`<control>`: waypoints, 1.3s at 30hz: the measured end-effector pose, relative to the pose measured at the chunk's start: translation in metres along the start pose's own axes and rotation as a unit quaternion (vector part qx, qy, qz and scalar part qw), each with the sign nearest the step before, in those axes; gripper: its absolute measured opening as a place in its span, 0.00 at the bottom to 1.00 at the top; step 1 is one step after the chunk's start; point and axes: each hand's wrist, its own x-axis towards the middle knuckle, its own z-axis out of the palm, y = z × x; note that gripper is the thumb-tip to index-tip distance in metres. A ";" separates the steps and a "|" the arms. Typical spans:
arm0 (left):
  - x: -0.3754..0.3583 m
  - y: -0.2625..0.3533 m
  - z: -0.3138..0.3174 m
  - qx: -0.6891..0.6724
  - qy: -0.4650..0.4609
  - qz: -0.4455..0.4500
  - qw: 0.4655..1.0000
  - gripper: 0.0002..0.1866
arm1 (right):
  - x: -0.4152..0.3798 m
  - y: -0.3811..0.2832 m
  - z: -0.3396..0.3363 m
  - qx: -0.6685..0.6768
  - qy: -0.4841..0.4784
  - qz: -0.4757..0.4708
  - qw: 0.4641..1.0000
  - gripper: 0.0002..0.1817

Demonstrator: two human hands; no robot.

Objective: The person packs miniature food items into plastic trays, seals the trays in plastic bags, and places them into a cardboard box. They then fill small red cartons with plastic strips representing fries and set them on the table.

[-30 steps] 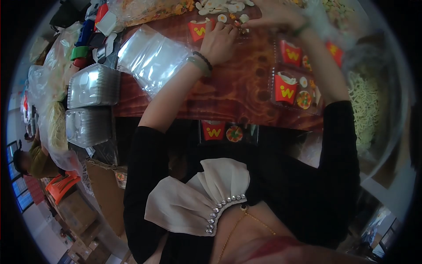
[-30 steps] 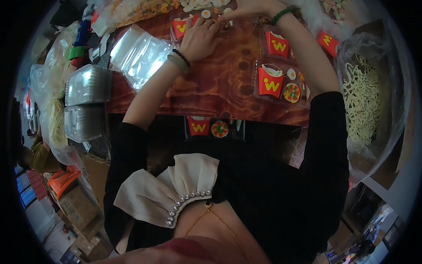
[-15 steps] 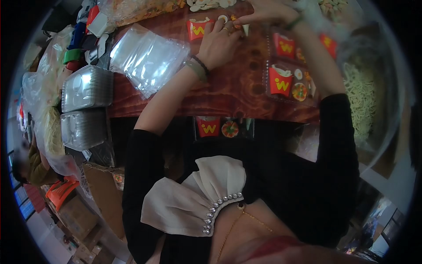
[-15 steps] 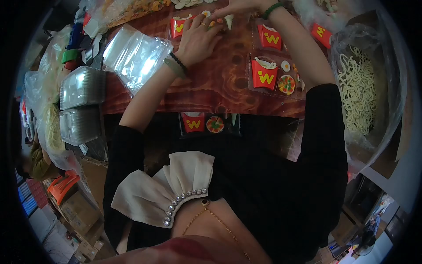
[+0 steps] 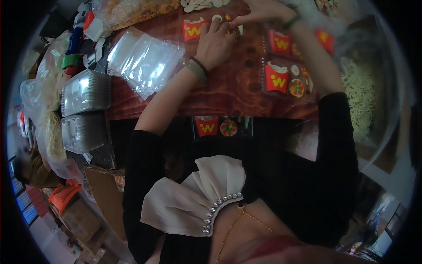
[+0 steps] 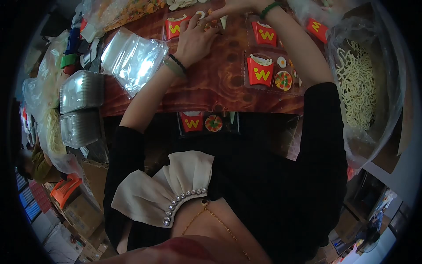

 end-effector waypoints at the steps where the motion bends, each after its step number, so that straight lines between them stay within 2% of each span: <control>1: 0.000 0.000 -0.001 0.020 -0.007 0.004 1.000 0.12 | 0.000 -0.004 -0.003 -0.001 -0.001 -0.001 1.000 0.37; 3: 0.000 0.001 -0.005 0.042 -0.012 0.006 0.999 0.13 | -0.001 -0.012 -0.003 -0.004 -0.001 -0.006 1.000 0.37; 5: -0.004 0.004 -0.012 -0.010 0.009 -0.018 1.000 0.14 | 0.001 -0.014 -0.005 -0.006 -0.002 -0.014 1.000 0.37; 9: -0.015 0.006 -0.024 -0.021 0.024 -0.046 0.998 0.16 | 0.005 -0.022 -0.003 -0.007 -0.006 -0.025 1.000 0.38; 14: -0.009 0.005 -0.010 0.025 -0.005 -0.028 0.999 0.15 | 0.009 -0.030 -0.009 -0.016 -0.011 -0.034 0.999 0.39; 21: -0.008 0.005 -0.004 0.024 -0.016 -0.030 0.999 0.14 | 0.001 -0.030 -0.014 -0.026 -0.020 -0.031 0.999 0.40; 23: -0.009 0.007 -0.005 0.005 0.029 -0.045 0.999 0.15 | -0.001 -0.034 -0.014 -0.025 -0.023 -0.040 0.999 0.41; 27: -0.027 0.010 -0.036 -0.012 0.052 -0.061 0.997 0.16 | -0.005 -0.044 -0.016 -0.018 -0.023 -0.069 0.997 0.41; 29: -0.049 0.004 -0.061 -0.097 0.018 -0.056 0.994 0.17 | -0.002 -0.059 -0.015 -0.015 -0.023 -0.081 0.996 0.42; 30: -0.061 -0.002 -0.069 -0.093 0.018 -0.060 0.994 0.17 | 0.001 -0.062 -0.014 -0.014 -0.023 -0.087 0.996 0.42; 31: -0.075 -0.009 -0.074 -0.090 0.034 -0.088 0.991 0.17 | 0.004 -0.063 -0.010 -0.012 -0.022 -0.093 0.995 0.42; 33: -0.103 -0.025 -0.083 -0.066 0.064 -0.143 0.985 0.18 | 0.012 -0.067 0.004 -0.018 -0.104 -0.075 0.992 0.55; 35: -0.131 -0.041 -0.088 0.017 0.070 -0.196 0.978 0.20 | 0.016 -0.074 0.023 -0.063 -0.094 -0.085 0.990 0.55; 36: -0.140 -0.046 -0.089 0.022 0.070 -0.201 0.977 0.20 | 0.017 -0.078 0.030 -0.111 -0.084 -0.086 0.987 0.54; 38: -0.153 -0.057 -0.090 0.025 0.044 -0.273 0.961 0.22 | 0.018 -0.080 0.036 -0.116 -0.069 -0.093 0.986 0.54; 39: -0.153 -0.062 -0.095 -0.011 -0.006 -0.283 0.959 0.19 | 0.019 -0.079 0.039 -0.123 -0.055 -0.093 0.987 0.55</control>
